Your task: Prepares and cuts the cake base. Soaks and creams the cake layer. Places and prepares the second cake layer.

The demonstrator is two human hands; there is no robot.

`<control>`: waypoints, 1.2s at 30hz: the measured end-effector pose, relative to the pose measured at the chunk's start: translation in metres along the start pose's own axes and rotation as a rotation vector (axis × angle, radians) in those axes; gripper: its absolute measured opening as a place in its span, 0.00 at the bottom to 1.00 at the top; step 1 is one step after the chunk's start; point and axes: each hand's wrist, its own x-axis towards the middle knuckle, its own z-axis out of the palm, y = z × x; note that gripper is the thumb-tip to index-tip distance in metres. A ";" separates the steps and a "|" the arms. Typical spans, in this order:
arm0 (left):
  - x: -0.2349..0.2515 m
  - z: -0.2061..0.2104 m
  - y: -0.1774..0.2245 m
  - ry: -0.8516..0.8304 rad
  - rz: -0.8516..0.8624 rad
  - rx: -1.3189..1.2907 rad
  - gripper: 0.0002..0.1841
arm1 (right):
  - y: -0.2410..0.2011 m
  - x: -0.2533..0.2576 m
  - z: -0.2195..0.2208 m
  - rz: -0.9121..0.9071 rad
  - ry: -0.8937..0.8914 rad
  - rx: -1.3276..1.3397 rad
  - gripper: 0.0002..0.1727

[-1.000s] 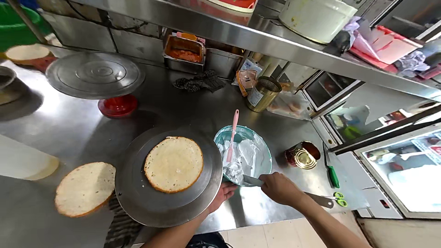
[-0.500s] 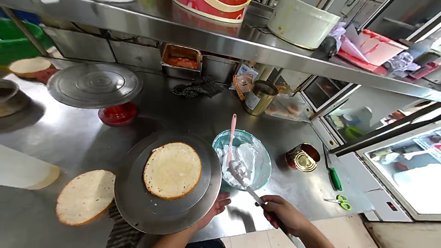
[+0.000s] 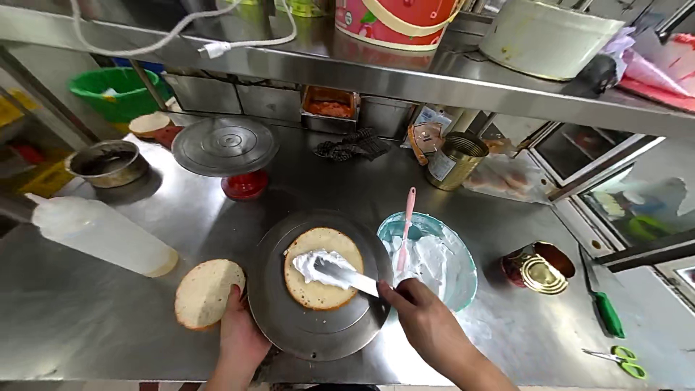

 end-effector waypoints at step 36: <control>-0.001 -0.024 -0.006 -0.054 0.256 0.296 0.29 | -0.013 -0.004 -0.018 0.112 -0.131 0.177 0.23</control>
